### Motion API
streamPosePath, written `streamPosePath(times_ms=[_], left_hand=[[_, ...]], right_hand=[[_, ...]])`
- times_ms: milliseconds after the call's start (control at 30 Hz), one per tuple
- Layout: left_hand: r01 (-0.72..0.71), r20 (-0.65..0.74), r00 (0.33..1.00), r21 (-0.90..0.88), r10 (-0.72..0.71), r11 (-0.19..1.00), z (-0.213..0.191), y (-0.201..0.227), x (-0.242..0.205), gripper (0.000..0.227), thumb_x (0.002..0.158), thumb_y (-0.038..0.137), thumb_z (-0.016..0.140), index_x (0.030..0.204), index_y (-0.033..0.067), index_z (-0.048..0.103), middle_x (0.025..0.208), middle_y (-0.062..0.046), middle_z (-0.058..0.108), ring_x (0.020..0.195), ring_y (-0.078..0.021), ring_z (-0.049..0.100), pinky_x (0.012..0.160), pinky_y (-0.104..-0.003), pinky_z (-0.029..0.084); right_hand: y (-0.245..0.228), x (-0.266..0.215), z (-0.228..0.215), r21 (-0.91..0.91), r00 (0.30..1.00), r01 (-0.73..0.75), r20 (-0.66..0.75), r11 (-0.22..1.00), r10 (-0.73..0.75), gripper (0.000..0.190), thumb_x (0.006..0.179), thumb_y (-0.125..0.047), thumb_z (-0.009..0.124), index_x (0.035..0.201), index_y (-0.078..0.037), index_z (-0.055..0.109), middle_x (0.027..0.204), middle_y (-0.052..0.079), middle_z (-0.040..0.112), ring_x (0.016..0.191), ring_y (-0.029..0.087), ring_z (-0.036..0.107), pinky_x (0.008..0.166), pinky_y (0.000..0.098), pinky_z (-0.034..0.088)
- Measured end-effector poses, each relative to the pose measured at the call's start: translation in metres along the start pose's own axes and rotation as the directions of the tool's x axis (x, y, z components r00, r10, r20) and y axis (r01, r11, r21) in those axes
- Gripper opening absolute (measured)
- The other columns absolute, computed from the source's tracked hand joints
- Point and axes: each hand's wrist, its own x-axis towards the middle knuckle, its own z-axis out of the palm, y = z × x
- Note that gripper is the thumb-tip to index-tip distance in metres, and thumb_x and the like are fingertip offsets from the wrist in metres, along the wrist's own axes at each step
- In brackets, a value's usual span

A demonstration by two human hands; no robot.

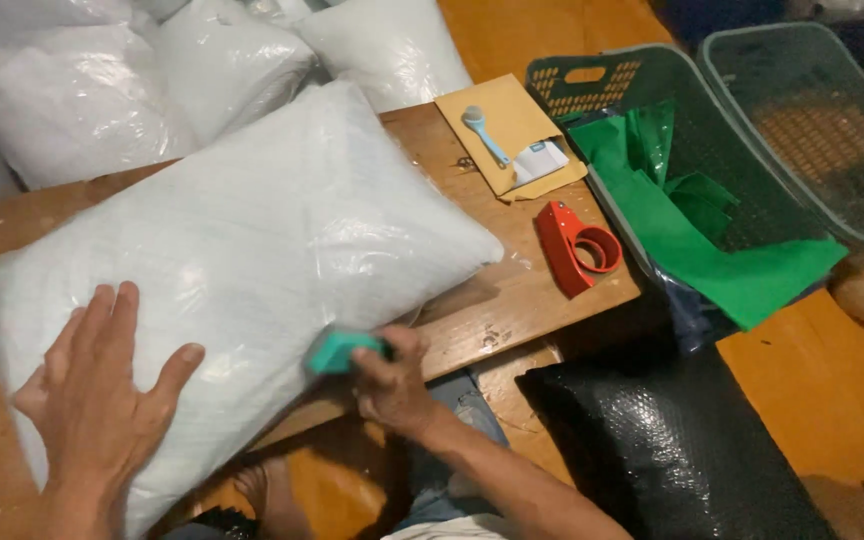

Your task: A person uses a small lint brush to clean the surface of a large white pillow on a wooden workbench.

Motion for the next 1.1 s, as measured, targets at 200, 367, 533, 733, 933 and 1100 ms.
streamPosePath(times_ms=[200,367,533,733,933,1100], left_hand=[[-0.150,-0.202,0.970,-0.071,0.133,0.986,0.041,-0.015,-0.008,0.099,0.088,0.072,0.038,0.166,0.0152,0.015,0.173,-0.020,0.008,0.158,-0.0432,0.004,0.112,-0.075,0.003],[-0.277,-0.461,0.840,0.091,0.287,0.956,0.061,-0.026,-0.021,0.081,0.103,0.049,0.045,0.165,-0.0007,0.031,0.171,-0.026,0.025,0.155,-0.0541,0.024,0.103,-0.090,0.013],[-0.260,-0.428,0.877,-0.042,0.218,0.965,0.065,-0.017,-0.028,0.092,0.096,0.058,0.047,0.168,0.0112,0.015,0.174,-0.017,0.013,0.158,-0.0498,0.013,0.113,-0.079,-0.004],[-0.272,-0.478,0.849,-0.033,0.224,0.962,0.071,-0.006,-0.032,0.096,0.095,0.063,0.048,0.167,0.0064,0.017,0.175,-0.017,0.010,0.159,-0.0499,0.011,0.113,-0.080,-0.006],[-0.208,-0.441,0.868,0.099,0.231,0.973,0.079,-0.019,-0.035,0.113,0.068,0.052,0.066,0.161,-0.0013,0.028,0.174,-0.019,0.016,0.158,-0.0493,0.018,0.111,-0.083,0.007],[-0.234,-0.508,0.833,0.037,0.220,0.972,0.064,-0.005,-0.034,0.096,0.093,0.065,0.048,0.159,-0.0042,0.043,0.169,-0.026,0.035,0.154,-0.0532,0.030,0.114,-0.082,0.009]], right_hand=[[0.004,0.065,-0.035,0.203,0.497,-0.764,-0.421,0.612,0.759,0.060,0.101,-0.031,0.056,0.152,-0.010,0.033,0.123,0.018,0.041,0.114,0.033,0.049,0.098,0.0487,0.045],[-0.070,0.092,-0.024,-0.087,0.962,0.137,0.250,0.987,-0.112,0.058,0.096,-0.020,0.054,0.153,-0.017,0.043,0.120,0.020,0.053,0.098,0.035,0.053,0.081,0.0479,0.031],[0.037,0.131,-0.031,-0.339,0.979,-0.106,0.128,0.935,0.158,0.070,0.106,-0.032,0.057,0.163,-0.035,0.017,0.091,0.008,0.045,0.077,0.026,0.044,0.065,0.0432,0.038],[0.106,0.177,-0.027,-0.447,0.702,-0.645,-0.026,0.620,0.712,0.059,0.095,-0.033,0.048,0.152,-0.020,0.046,0.102,0.025,0.052,0.093,0.043,0.054,0.078,0.0558,0.045],[-0.071,0.208,0.021,-0.284,0.953,-0.003,0.290,0.959,0.089,0.046,0.095,-0.024,0.057,0.140,-0.019,0.050,0.085,0.009,0.045,0.073,0.028,0.044,0.062,0.0435,0.034],[0.009,0.223,0.015,-0.324,0.910,-0.064,0.370,0.944,0.188,0.071,0.081,-0.013,0.060,0.149,-0.021,0.041,0.094,0.014,0.046,0.081,0.036,0.046,0.068,0.0509,0.036]])
